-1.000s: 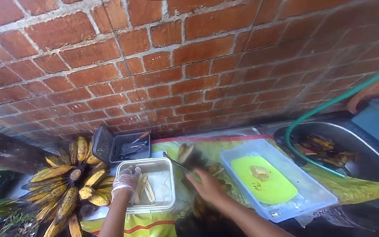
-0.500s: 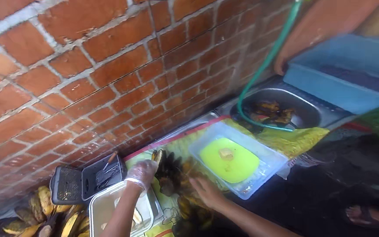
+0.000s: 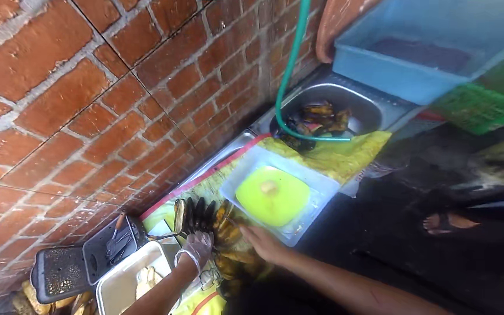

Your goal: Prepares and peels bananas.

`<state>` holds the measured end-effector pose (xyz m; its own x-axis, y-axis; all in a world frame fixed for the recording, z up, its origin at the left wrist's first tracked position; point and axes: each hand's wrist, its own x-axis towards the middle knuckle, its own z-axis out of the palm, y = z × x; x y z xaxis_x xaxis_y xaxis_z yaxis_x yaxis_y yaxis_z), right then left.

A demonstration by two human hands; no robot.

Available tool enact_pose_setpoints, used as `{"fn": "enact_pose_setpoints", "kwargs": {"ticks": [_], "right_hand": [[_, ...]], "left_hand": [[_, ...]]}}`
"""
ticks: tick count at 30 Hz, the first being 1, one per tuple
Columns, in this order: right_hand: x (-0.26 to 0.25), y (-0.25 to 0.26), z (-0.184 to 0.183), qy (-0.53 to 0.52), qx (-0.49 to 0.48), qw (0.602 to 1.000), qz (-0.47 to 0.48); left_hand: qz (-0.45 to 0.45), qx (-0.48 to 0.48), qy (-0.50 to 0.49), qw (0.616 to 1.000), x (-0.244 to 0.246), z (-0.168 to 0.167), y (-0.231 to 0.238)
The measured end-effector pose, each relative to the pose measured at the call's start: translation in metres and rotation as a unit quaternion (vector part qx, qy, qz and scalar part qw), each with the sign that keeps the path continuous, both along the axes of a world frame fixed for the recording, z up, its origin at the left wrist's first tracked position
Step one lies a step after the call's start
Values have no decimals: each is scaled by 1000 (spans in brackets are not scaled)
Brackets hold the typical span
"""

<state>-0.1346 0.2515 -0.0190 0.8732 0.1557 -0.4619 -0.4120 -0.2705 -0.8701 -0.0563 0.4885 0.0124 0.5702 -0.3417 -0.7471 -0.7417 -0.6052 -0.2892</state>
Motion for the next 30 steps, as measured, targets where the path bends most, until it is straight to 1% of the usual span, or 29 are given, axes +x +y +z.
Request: {"fn": "enact_pose_setpoints", "kwargs": {"ticks": [2, 4, 6, 8, 11, 13, 15, 17, 18, 20, 21, 22, 24, 25, 26, 27, 28, 30], "right_hand": [[2, 0, 0, -5, -14, 1000, 14], [5, 5, 5, 6, -47, 998, 30], [11, 12, 3, 22, -101, 993, 54], [18, 18, -7, 29, -162, 981, 99], [21, 23, -25, 27, -217, 963, 156], [21, 22, -33, 22, -213, 965, 149], [24, 16, -37, 6, -177, 975, 133], [23, 9, -34, -38, -140, 979, 147], [19, 5, -31, -62, -111, 980, 156], [9, 1, -27, -89, -17, 984, 150], [5, 4, -25, -66, 23, 989, 128], [4, 9, -19, -20, 44, 994, 103], [6, 18, -20, 69, 78, 992, 67], [5, 21, -23, 121, 119, 984, 58], [4, 23, -26, 181, 180, 966, 39], [2, 25, -32, 239, 250, 938, 17], [-1, 28, -37, 289, 312, 905, -3], [-5, 36, -44, 352, 390, 850, -20]], "left_hand": [[-11, -11, -22, 1000, -3, -6, 4], [-10, -33, -39, 999, -1, -9, 6], [-7, -64, -53, 997, -1, -10, 9], [-9, -77, -64, 995, -1, -9, 12], [9, -76, -37, 996, 3, 1, 12], [28, -90, -8, 996, 10, 16, 8], [37, -136, 2, 990, 21, 38, 7], [29, -177, 23, 983, 33, 64, 10], [25, -195, 39, 980, 41, 76, 13], [43, -206, 61, 976, 57, 94, 21], [62, -202, 74, 975, 66, 102, 24], [87, -192, 92, 973, 75, 111, 23], [137, -168, 124, 968, 92, 122, 16], [151, -154, 131, 968, 99, 123, 10], [162, -138, 139, 967, 106, 124, 3], [165, -116, 146, 969, 115, 119, -3], [163, -97, 147, 971, 125, 108, -7], [200, -86, 161, 963, 144, 90, -12]]}}
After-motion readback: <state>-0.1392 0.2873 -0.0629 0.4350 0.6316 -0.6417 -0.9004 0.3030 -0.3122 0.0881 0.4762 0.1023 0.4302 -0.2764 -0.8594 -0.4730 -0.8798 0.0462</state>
